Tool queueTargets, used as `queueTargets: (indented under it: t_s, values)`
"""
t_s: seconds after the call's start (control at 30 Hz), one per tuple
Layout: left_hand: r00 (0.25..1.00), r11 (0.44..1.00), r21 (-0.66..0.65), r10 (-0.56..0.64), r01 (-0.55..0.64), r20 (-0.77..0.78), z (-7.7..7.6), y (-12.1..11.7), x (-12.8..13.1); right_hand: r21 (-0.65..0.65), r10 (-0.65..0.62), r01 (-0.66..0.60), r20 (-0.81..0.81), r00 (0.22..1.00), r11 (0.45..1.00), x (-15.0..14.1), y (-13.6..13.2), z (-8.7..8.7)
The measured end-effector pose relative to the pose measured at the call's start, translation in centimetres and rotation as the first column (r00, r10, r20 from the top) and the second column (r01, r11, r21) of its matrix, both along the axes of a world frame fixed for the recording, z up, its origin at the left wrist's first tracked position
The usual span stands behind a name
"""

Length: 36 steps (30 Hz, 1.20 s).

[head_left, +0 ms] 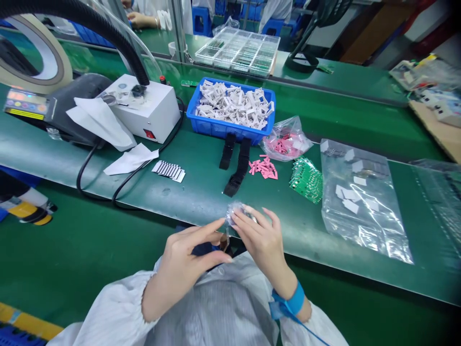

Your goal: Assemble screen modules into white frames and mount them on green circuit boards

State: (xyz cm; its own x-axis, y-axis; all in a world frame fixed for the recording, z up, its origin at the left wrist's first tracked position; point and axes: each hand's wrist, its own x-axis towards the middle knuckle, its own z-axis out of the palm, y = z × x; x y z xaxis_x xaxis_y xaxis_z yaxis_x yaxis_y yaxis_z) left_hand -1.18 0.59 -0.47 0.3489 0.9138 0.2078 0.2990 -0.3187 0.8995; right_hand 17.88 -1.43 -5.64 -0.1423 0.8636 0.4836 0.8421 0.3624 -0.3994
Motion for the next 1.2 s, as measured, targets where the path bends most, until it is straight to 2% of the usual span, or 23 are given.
queueTargets:
  t_s: [0.17, 0.27, 0.4, 0.47, 0.53, 0.63, 0.67, 0.83, 0.93, 1.0, 1.07, 1.13, 1.2]
  values:
    - [0.992, 0.982, 0.176, -0.047, 0.068, -0.121, -0.5, 0.5, 0.2, -0.116, 0.163, -0.195, -0.236, 0.958, 0.974, 1.0, -0.5, 4.1]
    - [0.964, 0.94, 0.307, -0.068, 0.148, -0.257, -0.7, 1.1, 0.7, -0.09, 0.225, -0.247, -0.205, 0.952, 0.965, 1.0, -0.1, 5.5]
    - [0.902, 0.846, 0.455, -0.066, 0.277, -0.427, -1.1, 1.8, 2.0, -0.081, 0.212, -0.219, -0.09, 0.973, 0.972, 1.7, 0.3, 4.9]
    - [0.889, 0.806, 0.495, -0.082, 0.325, -0.45, -1.4, 2.8, 2.7, -0.078, 0.173, -0.178, -0.069, 0.983, 0.981, 2.4, 0.4, 3.7]
    - [0.881, 0.783, 0.518, -0.081, 0.345, -0.465, -1.4, 4.6, 3.3, -0.036, 0.069, -0.072, -0.092, 0.993, 0.997, 3.2, 0.4, 2.1]
    - [0.849, 0.805, 0.515, 0.026, 0.295, -0.527, -0.4, 9.2, 3.7, 0.043, -0.104, 0.114, -0.185, 0.977, 0.993, 4.2, 0.5, 0.0]
    - [0.825, 0.829, 0.506, 0.101, 0.239, -0.556, 0.2, 11.3, 3.7, 0.051, -0.129, 0.143, -0.208, 0.97, 0.988, 4.4, 0.6, -0.4]
    - [0.72, 0.877, 0.481, 0.318, 0.025, -0.617, 3.0, 22.0, 4.1, 0.031, -0.164, 0.18, -0.286, 0.944, 0.983, 4.9, 0.6, -1.2]
    - [0.647, 0.915, 0.401, 0.33, -0.041, -0.687, 3.7, 26.5, 4.7, -0.001, -0.189, 0.201, -0.337, 0.922, 0.98, 4.9, 0.4, -1.8]
    - [0.619, 0.947, 0.316, 0.281, -0.055, -0.734, 3.9, 28.3, 5.2, -0.029, -0.213, 0.218, -0.361, 0.908, 0.976, 4.9, 0.3, -2.3]
    - [0.621, 0.97, 0.235, 0.221, -0.061, -0.752, 4.1, 29.1, 5.4, -0.052, -0.233, 0.23, -0.379, 0.896, 0.972, 4.9, 0.2, -2.6]
    - [0.663, 0.978, 0.197, 0.191, -0.066, -0.724, 4.4, 29.2, 5.5, -0.077, -0.244, 0.233, -0.389, 0.888, 0.97, 4.9, 0.1, -2.8]
    - [0.738, 0.976, 0.204, 0.193, -0.077, -0.646, 4.6, 28.5, 5.5, -0.096, -0.251, 0.231, -0.399, 0.882, 0.968, 4.9, 0.1, -2.7]
